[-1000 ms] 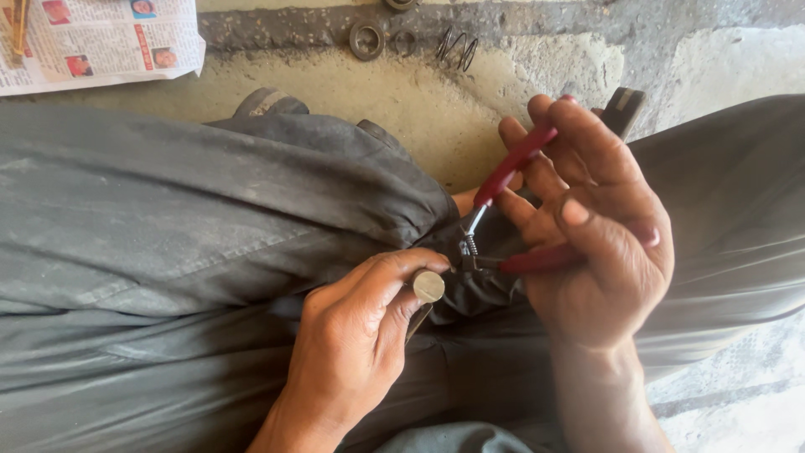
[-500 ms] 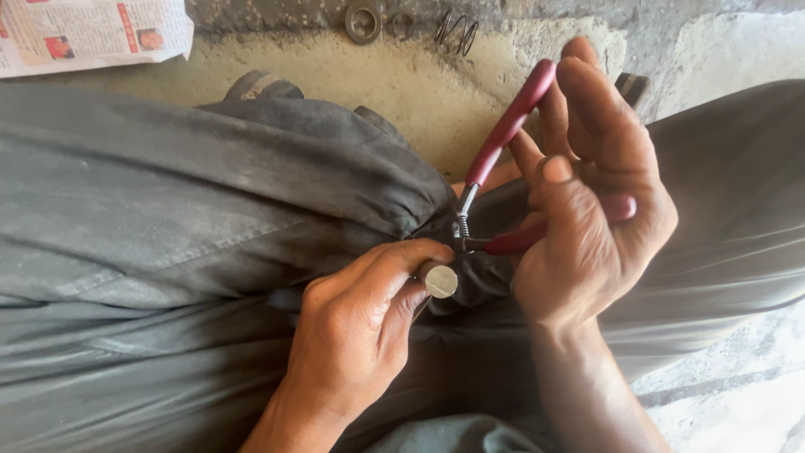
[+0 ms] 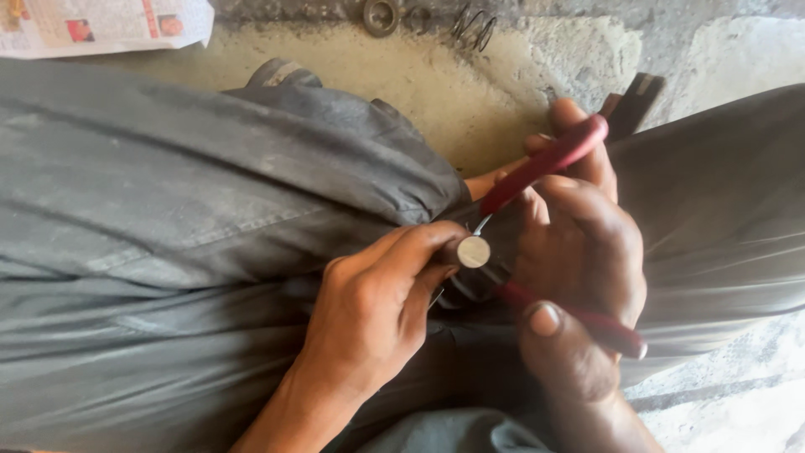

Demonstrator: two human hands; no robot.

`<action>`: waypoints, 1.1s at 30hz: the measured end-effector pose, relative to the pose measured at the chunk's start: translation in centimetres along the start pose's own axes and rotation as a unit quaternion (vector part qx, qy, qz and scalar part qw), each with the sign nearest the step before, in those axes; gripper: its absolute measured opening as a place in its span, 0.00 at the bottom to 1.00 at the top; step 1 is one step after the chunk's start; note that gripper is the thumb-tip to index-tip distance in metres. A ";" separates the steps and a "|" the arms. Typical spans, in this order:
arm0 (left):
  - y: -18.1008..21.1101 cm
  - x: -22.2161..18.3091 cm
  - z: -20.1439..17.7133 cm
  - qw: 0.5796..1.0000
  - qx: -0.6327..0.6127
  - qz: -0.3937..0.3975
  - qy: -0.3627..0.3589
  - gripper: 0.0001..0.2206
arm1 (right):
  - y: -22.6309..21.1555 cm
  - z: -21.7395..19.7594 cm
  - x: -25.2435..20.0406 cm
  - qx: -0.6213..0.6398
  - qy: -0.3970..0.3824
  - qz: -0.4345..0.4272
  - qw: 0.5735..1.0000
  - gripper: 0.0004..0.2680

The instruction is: The person sits on the floor and uses pliers and a screwdriver to manipulate a small metal spring and cylindrical component. The person repeatedly compresses and adjusts the spring around the cylinder, occasionally switching tools.

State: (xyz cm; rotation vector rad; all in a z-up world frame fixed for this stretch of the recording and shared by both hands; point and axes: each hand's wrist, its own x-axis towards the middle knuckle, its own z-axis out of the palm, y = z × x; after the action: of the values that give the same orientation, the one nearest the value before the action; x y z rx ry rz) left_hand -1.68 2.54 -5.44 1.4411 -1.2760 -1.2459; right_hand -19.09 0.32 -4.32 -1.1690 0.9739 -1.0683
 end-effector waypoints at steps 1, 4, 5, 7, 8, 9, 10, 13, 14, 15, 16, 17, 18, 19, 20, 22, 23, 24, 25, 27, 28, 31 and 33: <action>0.1 -0.1 0.0 1.000 0.001 0.000 0.000 0.12 | 0.1 0.0 -0.1 0.011 -0.003 0.011 1.000 0.18; 0.1 0.5 -0.2 1.000 0.002 0.005 0.000 0.12 | 0.5 0.2 0.5 0.047 0.003 0.027 0.999 0.16; 0.0 0.6 -0.2 1.000 0.002 0.006 -0.002 0.12 | 0.8 0.4 0.7 0.056 0.009 0.026 0.998 0.16; -0.1 0.4 -0.3 1.000 0.002 0.000 -0.003 0.13 | 1.6 1.0 0.4 0.053 0.033 0.011 0.998 0.17; -0.3 0.3 -0.3 1.000 0.001 -0.002 0.000 0.13 | 1.9 1.2 0.2 0.052 0.044 0.003 0.998 0.17; -0.4 0.1 -0.2 1.000 0.001 -0.004 0.003 0.13 | 2.3 1.4 0.1 0.052 0.053 -0.005 0.997 0.18; -0.6 0.2 -0.3 1.000 -0.005 -0.002 0.005 0.13 | 2.7 1.6 0.3 0.052 0.058 -0.016 0.997 0.18; -1.0 0.2 -0.6 1.000 -0.013 -0.001 0.013 0.12 | 3.4 2.2 0.5 0.045 0.066 -0.036 0.996 0.17; -1.1 0.1 -0.6 1.000 -0.012 -0.006 0.015 0.13 | 3.4 2.4 0.2 0.042 0.068 -0.035 0.996 0.17; -1.0 -0.1 -0.7 1.000 -0.010 -0.011 0.017 0.13 | 3.4 2.6 0.0 0.039 0.065 -0.032 0.997 0.17; -1.1 0.0 -0.9 1.000 -0.001 -0.024 0.015 0.12 | 3.5 2.9 0.1 0.038 0.061 -0.037 0.997 0.17; -1.0 -0.1 -1.0 0.999 0.009 -0.037 0.014 0.11 | 3.7 3.1 0.3 0.037 0.058 -0.042 0.997 0.17; -0.8 -0.5 -1.1 0.998 0.018 -0.052 0.012 0.11 | 3.8 3.3 0.3 0.038 0.056 -0.047 0.997 0.17; -0.6 -1.1 -1.1 0.997 0.069 -0.028 0.033 0.13 | 4.0 3.3 0.2 0.041 0.058 -0.051 0.996 0.17; 0.1 -2.5 -1.2 0.992 0.118 -0.008 0.052 0.16 | 3.9 3.4 0.0 0.042 0.060 -0.050 0.996 0.17; 1.1 -5.3 -1.0 0.973 0.224 -0.028 0.041 0.23 | 3.9 3.2 0.1 0.051 0.066 -0.048 0.995 0.17; 1.7 -7.0 -0.7 0.958 0.280 -0.067 0.011 0.27 | 4.0 3.1 0.3 0.055 0.067 -0.049 0.995 0.17; 1.9 -8.6 -0.5 0.937 0.333 -0.107 -0.020 0.31 | 4.1 3.0 0.4 0.058 0.063 -0.048 0.995 0.17; 1.9 -10.1 -0.2 0.912 0.401 -0.088 -0.012 0.30 | 4.1 3.0 0.6 0.060 0.063 -0.049 0.995 0.16; 0.9 -12.1 0.5 0.871 0.488 -0.060 -0.003 0.23 | 4.2 2.7 0.9 0.067 0.059 -0.054 0.995 0.16; 0.5 -12.9 0.8 0.859 0.509 -0.054 -0.001 0.18 | 4.3 2.7 1.0 0.068 0.057 -0.056 0.995 0.16; -0.1 -14.7 1.4 0.848 0.530 -0.020 0.011 0.11 | 4.4 2.7 0.9 0.068 0.050 -0.059 0.995 0.16; 0.0 -15.0 1.4 0.863 0.505 -0.016 0.017 0.12 | 4.4 2.4 1.0 0.064 0.049 -0.065 0.995 0.15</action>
State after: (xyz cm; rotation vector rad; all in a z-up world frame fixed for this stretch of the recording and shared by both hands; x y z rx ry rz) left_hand -3.00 17.44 -3.46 2.1658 -2.0242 -0.5056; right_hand -15.95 0.15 -8.34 -1.0949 0.9003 -1.2839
